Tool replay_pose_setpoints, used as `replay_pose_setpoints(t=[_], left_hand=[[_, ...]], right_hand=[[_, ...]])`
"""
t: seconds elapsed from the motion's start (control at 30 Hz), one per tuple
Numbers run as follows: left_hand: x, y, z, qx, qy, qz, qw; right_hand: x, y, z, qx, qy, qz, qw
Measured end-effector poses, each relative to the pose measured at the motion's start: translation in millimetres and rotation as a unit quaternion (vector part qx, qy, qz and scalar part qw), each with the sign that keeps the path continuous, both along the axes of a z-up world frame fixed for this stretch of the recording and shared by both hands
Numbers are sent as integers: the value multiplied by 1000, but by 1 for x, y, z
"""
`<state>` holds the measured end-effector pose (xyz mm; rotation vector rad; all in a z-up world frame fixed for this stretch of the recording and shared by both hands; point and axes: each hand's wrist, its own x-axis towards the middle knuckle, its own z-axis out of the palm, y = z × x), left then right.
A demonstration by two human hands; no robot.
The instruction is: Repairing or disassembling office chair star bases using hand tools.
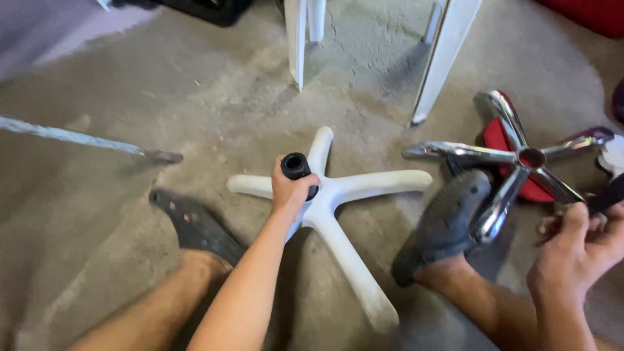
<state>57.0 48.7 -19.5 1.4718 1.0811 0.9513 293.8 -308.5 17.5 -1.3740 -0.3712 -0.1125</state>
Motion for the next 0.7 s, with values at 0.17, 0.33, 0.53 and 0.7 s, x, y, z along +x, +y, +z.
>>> replay_pose_setpoints(t=[0.17,0.33,0.53,0.7], left_hand=[[-5,25,39,-156,-58,-34,985],[-25,10,83,-285,-162,-86,941],[-44,-21,102,-362,-156,-164,904],[-50,-33,93,-383,-194,-138,893]], right_hand=[[-52,40,73,-2,-4,122,992],[-95,68,126,-64,-5,161,985],[-106,68,101,-105,-158,134,973],[-110,51,117,-313,-374,45,872]])
